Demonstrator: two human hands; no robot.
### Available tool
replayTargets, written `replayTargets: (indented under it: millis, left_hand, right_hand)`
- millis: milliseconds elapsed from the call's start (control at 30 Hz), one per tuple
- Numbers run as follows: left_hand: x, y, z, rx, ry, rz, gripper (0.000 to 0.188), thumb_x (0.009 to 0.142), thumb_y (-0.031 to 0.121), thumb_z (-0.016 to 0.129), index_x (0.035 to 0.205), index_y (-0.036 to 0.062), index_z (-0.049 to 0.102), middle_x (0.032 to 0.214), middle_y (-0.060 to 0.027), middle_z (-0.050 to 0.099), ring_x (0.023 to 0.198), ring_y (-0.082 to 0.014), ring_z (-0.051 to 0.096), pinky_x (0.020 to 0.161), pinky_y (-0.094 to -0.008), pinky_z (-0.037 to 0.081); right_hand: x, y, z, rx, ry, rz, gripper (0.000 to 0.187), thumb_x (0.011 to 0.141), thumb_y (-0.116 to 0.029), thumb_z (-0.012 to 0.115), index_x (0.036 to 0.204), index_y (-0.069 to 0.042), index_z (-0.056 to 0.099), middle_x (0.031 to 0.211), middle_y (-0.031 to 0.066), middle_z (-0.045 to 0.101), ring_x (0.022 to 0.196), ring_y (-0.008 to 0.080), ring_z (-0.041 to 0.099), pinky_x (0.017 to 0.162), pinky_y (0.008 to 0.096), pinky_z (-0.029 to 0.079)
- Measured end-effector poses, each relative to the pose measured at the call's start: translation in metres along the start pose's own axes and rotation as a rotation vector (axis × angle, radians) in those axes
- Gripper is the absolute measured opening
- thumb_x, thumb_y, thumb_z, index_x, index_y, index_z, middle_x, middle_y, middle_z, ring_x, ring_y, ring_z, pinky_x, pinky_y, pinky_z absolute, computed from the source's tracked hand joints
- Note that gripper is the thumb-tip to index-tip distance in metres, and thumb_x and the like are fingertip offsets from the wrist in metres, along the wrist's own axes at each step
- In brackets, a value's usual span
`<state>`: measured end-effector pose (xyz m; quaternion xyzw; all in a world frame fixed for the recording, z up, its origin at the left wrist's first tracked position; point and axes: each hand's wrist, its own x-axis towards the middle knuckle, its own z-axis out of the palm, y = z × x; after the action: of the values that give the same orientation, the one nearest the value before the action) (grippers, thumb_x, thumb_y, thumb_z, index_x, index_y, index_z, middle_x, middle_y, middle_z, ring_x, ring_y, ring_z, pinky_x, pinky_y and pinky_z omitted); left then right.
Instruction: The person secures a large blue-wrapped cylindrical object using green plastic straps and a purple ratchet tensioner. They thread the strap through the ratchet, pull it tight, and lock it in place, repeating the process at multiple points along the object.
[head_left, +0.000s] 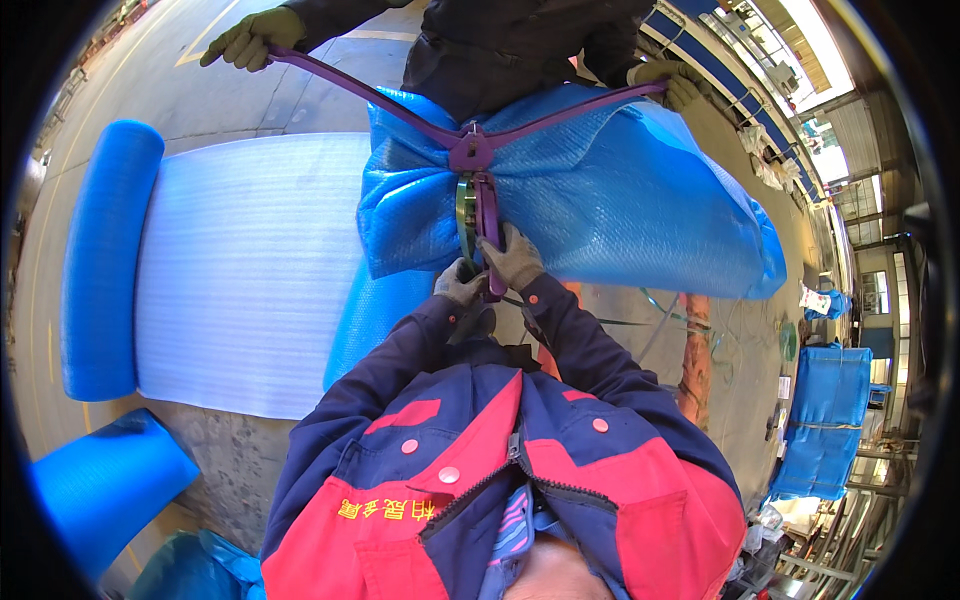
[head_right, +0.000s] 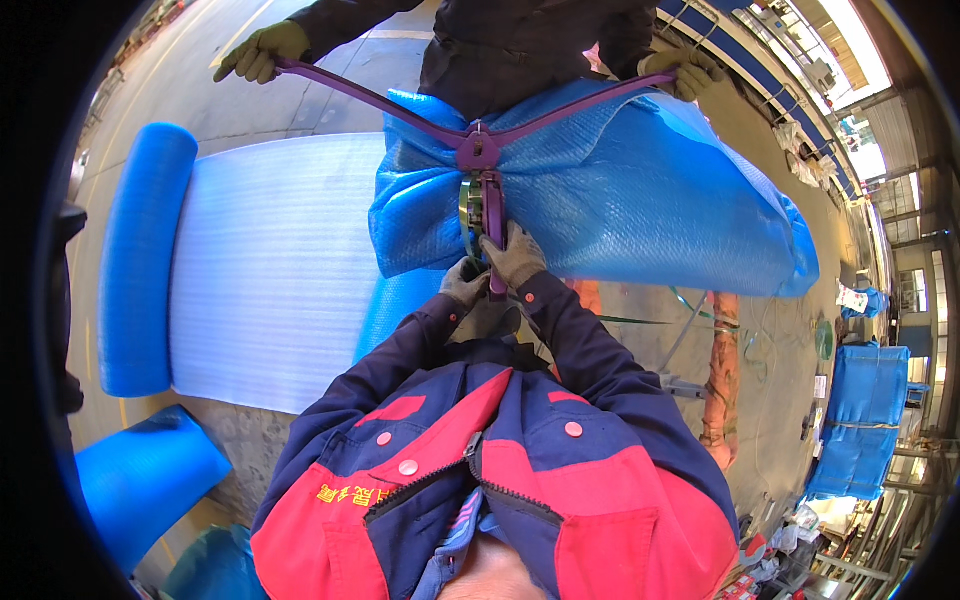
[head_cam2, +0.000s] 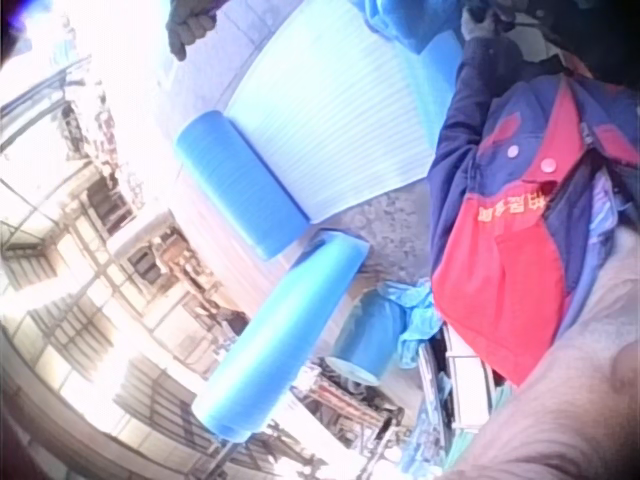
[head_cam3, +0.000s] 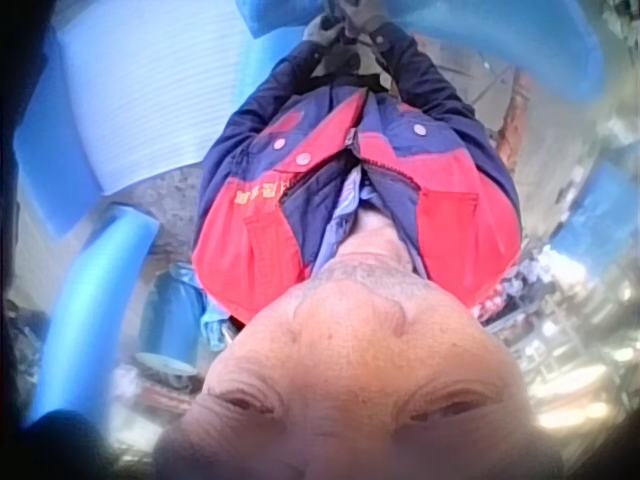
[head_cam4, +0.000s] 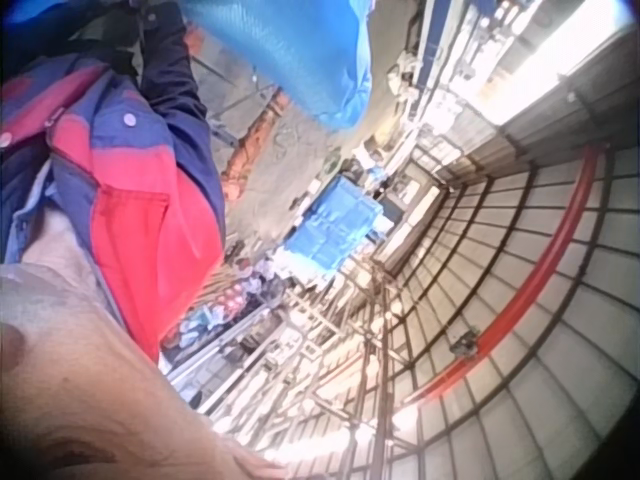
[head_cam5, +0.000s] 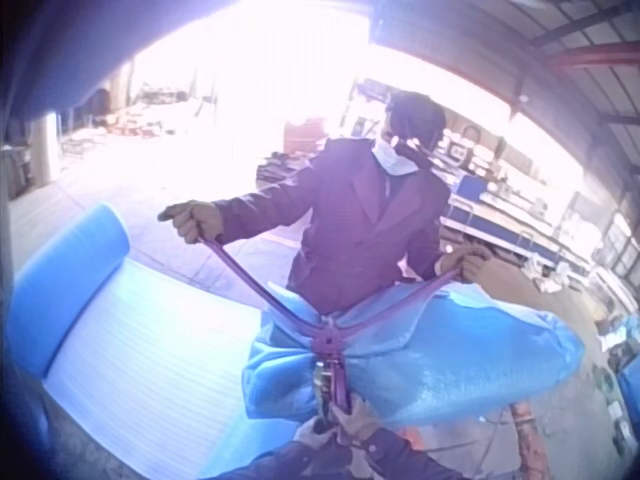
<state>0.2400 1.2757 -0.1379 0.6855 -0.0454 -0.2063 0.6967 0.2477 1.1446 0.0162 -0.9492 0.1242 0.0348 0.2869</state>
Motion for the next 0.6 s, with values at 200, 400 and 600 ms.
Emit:
replayTargets:
  millis: [200,400,600]
  left_hand:
    - [-0.012,0.023,-0.007,-0.116,0.093,-0.006,0.024,0.091,0.025,0.074,0.095,0.0048,0.061,0.076,-0.0032,0.066,0.066,-0.0113,0.06,0.06,-0.0273,0.049]
    - [-0.023,0.044,-0.018,-0.371,0.121,0.043,0.021,0.094,0.022,0.072,0.095,0.0052,0.059,0.078,-0.0022,0.064,0.065,-0.0103,0.06,0.061,-0.0263,0.051]
    - [-0.027,0.042,-0.032,-0.398,0.156,0.046,0.02,0.095,0.021,0.07,0.095,0.0033,0.061,0.078,-0.0028,0.063,0.067,-0.0107,0.06,0.062,-0.0274,0.052]
  right_hand:
    - [-0.003,0.001,0.0,0.003,-0.034,0.1,0.084,0.086,-0.063,0.061,0.137,0.003,0.048,0.129,0.0304,0.058,0.121,0.0445,0.055,0.103,0.0478,0.043]
    - [0.001,0.006,0.004,0.011,-0.075,0.156,0.089,0.084,-0.066,0.062,0.137,0.005,0.048,0.129,0.0307,0.058,0.123,0.0444,0.055,0.104,0.0469,0.042]
    - [-0.003,0.007,0.006,0.142,-0.061,0.159,0.085,0.08,-0.066,0.065,0.125,0.005,0.052,0.117,0.0314,0.063,0.111,0.0429,0.062,0.093,0.0473,0.05]
